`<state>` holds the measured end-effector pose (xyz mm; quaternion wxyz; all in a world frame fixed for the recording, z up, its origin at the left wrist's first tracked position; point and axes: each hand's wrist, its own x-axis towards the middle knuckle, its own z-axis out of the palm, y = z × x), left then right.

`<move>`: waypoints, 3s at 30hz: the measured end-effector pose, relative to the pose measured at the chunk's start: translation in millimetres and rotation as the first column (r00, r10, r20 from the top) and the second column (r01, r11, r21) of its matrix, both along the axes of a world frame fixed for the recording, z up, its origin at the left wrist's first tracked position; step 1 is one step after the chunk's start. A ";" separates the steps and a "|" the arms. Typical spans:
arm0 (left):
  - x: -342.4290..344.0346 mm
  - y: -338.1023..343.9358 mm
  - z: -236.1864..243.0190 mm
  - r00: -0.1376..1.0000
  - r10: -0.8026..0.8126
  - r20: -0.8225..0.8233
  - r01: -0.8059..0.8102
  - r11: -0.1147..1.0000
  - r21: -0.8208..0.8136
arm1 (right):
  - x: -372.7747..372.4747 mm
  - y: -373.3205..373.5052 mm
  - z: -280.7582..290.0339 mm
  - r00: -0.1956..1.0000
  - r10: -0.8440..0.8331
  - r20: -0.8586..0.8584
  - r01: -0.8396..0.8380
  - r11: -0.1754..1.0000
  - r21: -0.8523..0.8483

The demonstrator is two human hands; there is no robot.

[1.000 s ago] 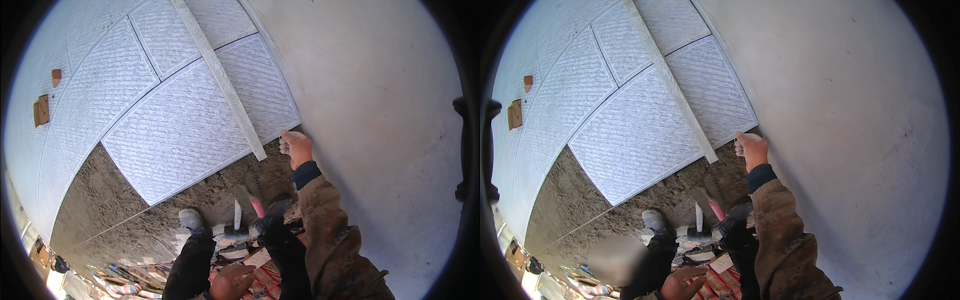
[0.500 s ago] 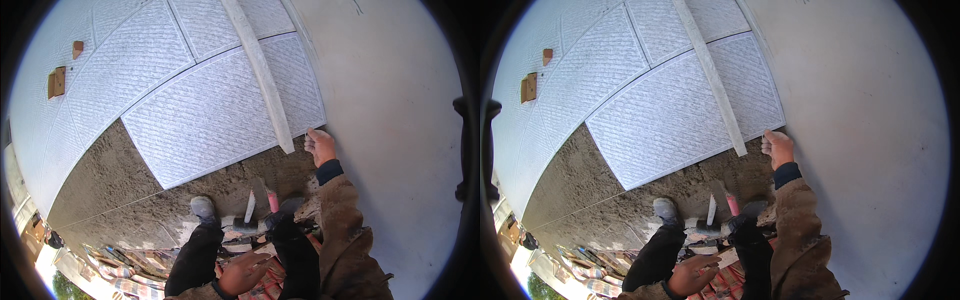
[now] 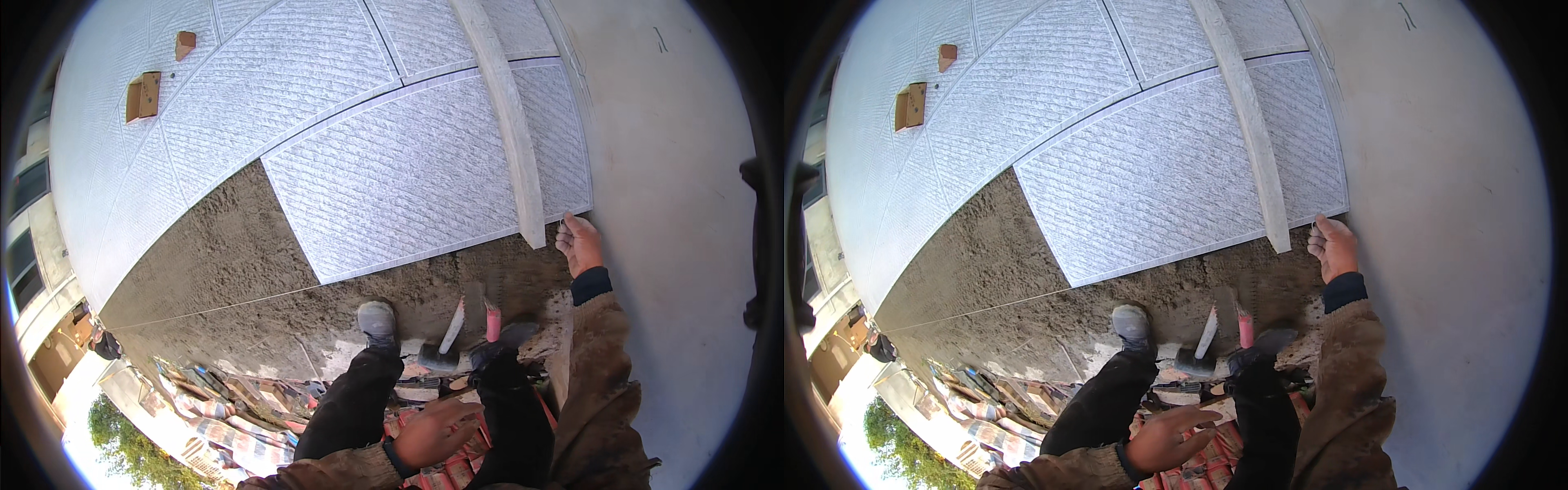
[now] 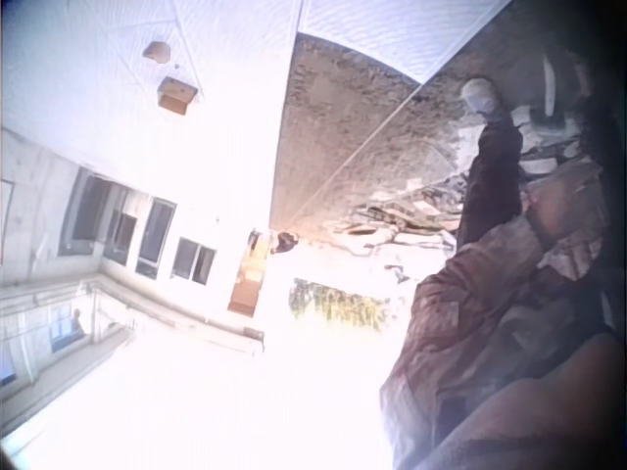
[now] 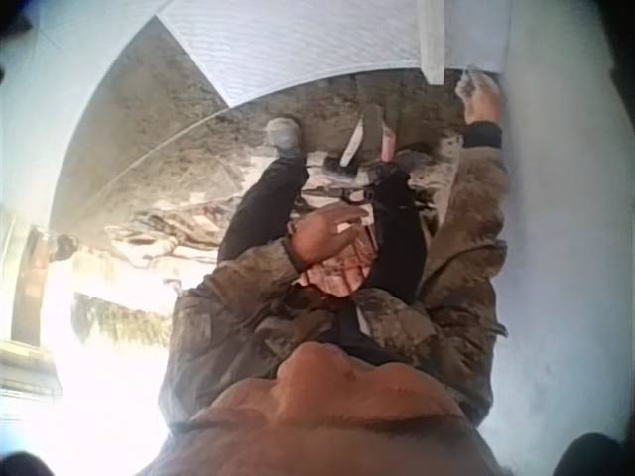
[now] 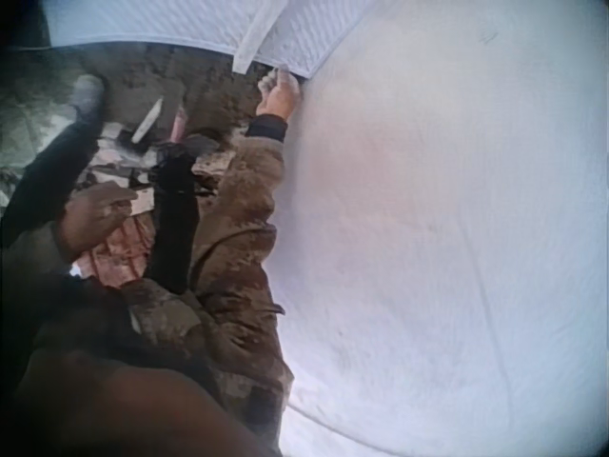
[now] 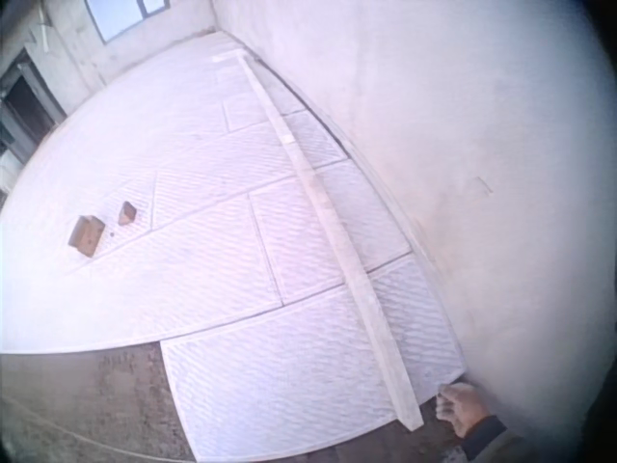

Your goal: The person aligns and places white textured tiles onto a wall, using a string line as a guide. They insert small white spacers between tiles and smooth the mortar with a notched trowel.

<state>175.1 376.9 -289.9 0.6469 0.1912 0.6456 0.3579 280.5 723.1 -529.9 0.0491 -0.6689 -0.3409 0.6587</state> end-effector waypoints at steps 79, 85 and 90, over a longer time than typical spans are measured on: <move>-19.2 -187.7 238.8 0.848 0.181 -0.498 -0.315 0.928 -0.198 | 151.5 -160.5 565.7 0.913 0.376 0.160 -0.374 0.927 -0.043; -14.8 -195.6 231.4 0.849 0.187 -0.494 -0.321 0.926 -0.201 | 162.6 -161.5 572.7 0.894 0.410 0.179 -0.409 0.912 -0.045; -10.4 -204.3 215.3 0.818 0.197 -0.540 -0.319 0.937 -0.141 | 172.7 -159.0 570.4 0.849 0.483 0.216 -0.501 0.865 0.035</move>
